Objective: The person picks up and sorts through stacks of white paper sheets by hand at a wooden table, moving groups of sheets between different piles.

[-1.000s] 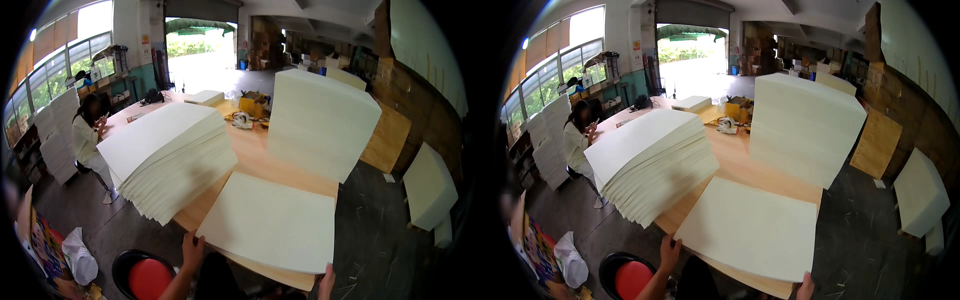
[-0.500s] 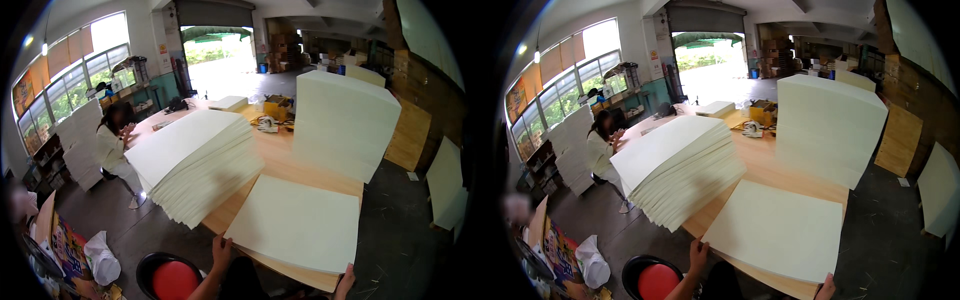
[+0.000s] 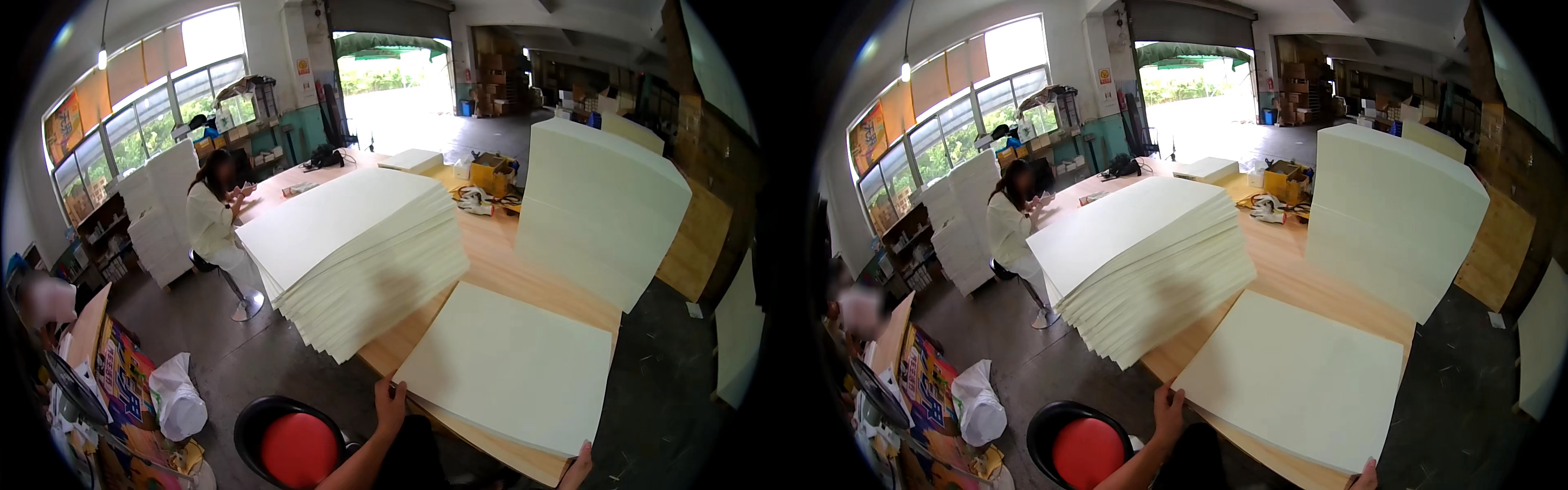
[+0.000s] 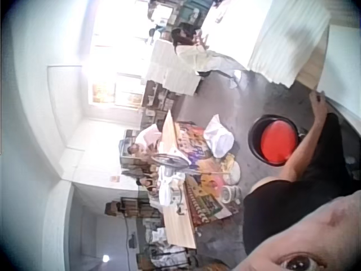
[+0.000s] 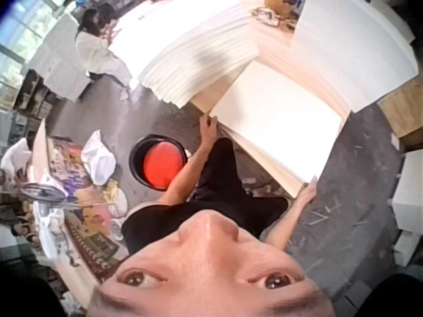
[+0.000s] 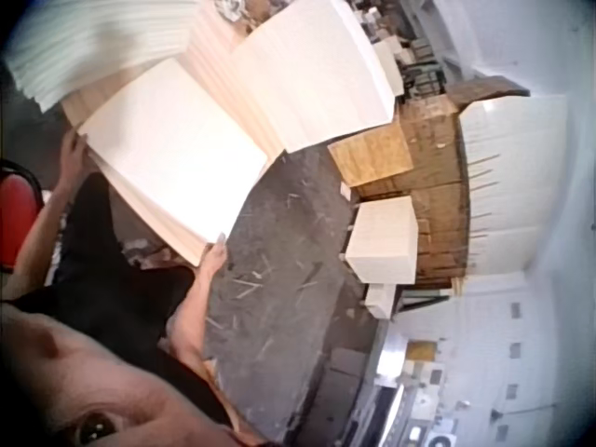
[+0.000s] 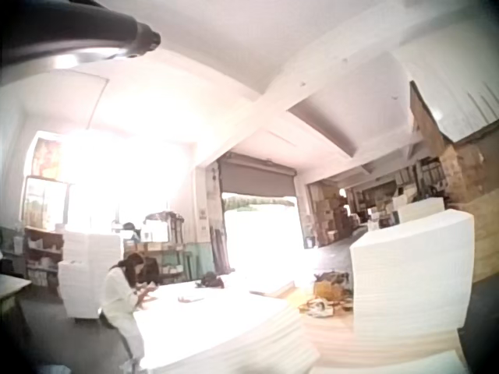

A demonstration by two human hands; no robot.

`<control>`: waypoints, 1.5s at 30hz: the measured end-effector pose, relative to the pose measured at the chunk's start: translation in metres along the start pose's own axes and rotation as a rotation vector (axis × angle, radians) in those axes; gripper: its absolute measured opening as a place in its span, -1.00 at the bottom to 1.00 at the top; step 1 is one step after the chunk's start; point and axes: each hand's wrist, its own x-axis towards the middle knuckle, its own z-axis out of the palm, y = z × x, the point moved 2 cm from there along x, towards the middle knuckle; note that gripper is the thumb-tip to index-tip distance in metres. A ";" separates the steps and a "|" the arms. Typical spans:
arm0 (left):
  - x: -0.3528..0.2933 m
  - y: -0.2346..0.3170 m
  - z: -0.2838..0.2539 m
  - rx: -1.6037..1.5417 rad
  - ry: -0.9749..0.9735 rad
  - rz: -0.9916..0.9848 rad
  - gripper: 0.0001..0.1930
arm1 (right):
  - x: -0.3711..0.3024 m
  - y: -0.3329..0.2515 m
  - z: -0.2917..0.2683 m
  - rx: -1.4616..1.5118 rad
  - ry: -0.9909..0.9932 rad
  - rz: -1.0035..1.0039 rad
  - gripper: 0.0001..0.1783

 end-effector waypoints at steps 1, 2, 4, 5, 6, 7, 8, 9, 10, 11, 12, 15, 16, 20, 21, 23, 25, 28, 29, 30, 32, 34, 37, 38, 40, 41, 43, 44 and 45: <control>-0.002 0.002 0.001 0.018 -0.004 0.009 -0.61 | -0.001 -0.003 0.000 -0.021 0.017 -0.005 -0.47; -0.004 0.004 0.003 0.035 -0.008 0.018 -0.60 | -0.002 -0.007 0.001 -0.043 0.034 -0.010 -0.47; -0.004 0.009 0.002 0.062 -0.008 0.037 -0.60 | 0.001 -0.007 0.002 -0.068 0.039 0.008 -0.45; -0.005 0.007 0.003 0.066 -0.007 0.041 -0.60 | 0.006 -0.002 -0.001 -0.076 0.032 0.025 -0.43; -0.005 0.006 0.002 0.071 -0.004 0.046 -0.61 | 0.010 0.003 -0.003 -0.083 0.023 0.044 -0.41; -0.006 0.011 0.003 0.074 -0.009 0.065 -0.61 | 0.014 0.010 -0.007 -0.094 0.024 0.034 -0.40; -0.006 0.018 0.005 0.078 -0.013 0.084 -0.61 | 0.017 0.017 -0.011 -0.105 0.024 0.025 -0.38; -0.007 0.023 0.002 0.090 -0.005 0.099 -0.61 | 0.014 0.014 -0.007 -0.122 0.012 0.019 -0.37; -0.007 0.022 -0.001 0.106 -0.012 0.090 -0.61 | 0.010 0.010 -0.003 -0.108 0.018 0.020 -0.41; -0.008 0.021 -0.003 0.123 -0.016 0.081 -0.61 | 0.004 0.006 0.001 -0.094 0.021 0.020 -0.44; -0.008 0.022 -0.006 0.137 -0.017 0.073 -0.61 | -0.001 -0.001 0.007 -0.080 0.023 0.018 -0.47; -0.007 0.027 0.003 0.144 -0.026 0.132 -0.59 | 0.038 0.050 -0.022 -0.751 0.002 -0.627 -0.49; -0.009 0.034 0.004 0.121 -0.043 0.091 -0.58 | 0.030 0.041 -0.024 -0.872 -0.029 -0.663 -0.35; -0.007 0.034 -0.002 0.214 -0.056 0.077 -0.58 | 0.033 0.047 -0.024 -0.854 -0.008 -0.744 -0.41; -0.007 0.036 -0.004 0.202 -0.049 0.076 -0.58 | 0.030 0.043 -0.019 -0.638 -0.013 -0.617 -0.45; -0.008 0.039 -0.005 0.175 -0.039 0.075 -0.58 | 0.029 0.040 -0.012 -0.214 -0.023 -0.350 -0.49; -0.008 0.040 -0.007 0.192 -0.040 0.119 -0.58 | 0.023 0.035 -0.009 -0.276 -0.012 -0.350 -0.45; -0.008 0.038 -0.003 0.180 -0.061 0.096 -0.58 | 0.022 0.027 -0.011 -0.318 -0.021 -0.363 -0.44; -0.008 0.038 -0.002 0.169 -0.070 0.074 -0.58 | 0.023 0.025 -0.011 -0.323 -0.028 -0.370 -0.44; -0.008 0.037 -0.003 0.163 -0.066 0.077 -0.58 | 0.025 0.026 -0.011 -0.355 -0.029 -0.387 -0.43; -0.008 0.037 -0.002 0.194 -0.074 0.062 -0.58 | 0.028 0.025 -0.018 -0.418 -0.013 -0.427 -0.41; -0.008 0.034 -0.009 0.218 -0.053 0.065 -0.58 | -0.004 -0.014 0.007 -0.322 -0.018 -0.203 -0.45; -0.009 0.028 -0.006 0.181 -0.046 0.069 -0.59 | 0.011 -0.001 -0.005 -0.786 -0.006 -0.507 -0.49; -0.005 0.017 -0.004 0.153 -0.062 0.053 -0.60 | 0.021 0.015 -0.015 -1.052 0.016 -0.699 -0.48; 0.006 0.002 -0.016 0.111 -0.029 0.022 -0.63 | 0.025 0.024 -0.010 -0.987 0.020 -0.742 -0.43; 0.010 -0.001 -0.021 0.095 0.007 0.006 -0.65 | 0.020 0.019 -0.003 -0.975 0.012 -0.673 -0.43; 0.004 0.063 -0.002 0.159 0.051 0.106 -0.70 | 0.037 0.033 -0.020 -0.996 0.037 -0.596 -0.42; 0.005 0.097 0.015 0.183 0.069 0.158 -0.72 | 0.052 0.046 -0.020 -0.112 0.039 -0.380 -0.33; 0.004 0.118 0.022 0.146 -0.036 0.254 -0.74 | 0.054 0.047 -0.006 -0.108 0.103 -0.208 -0.34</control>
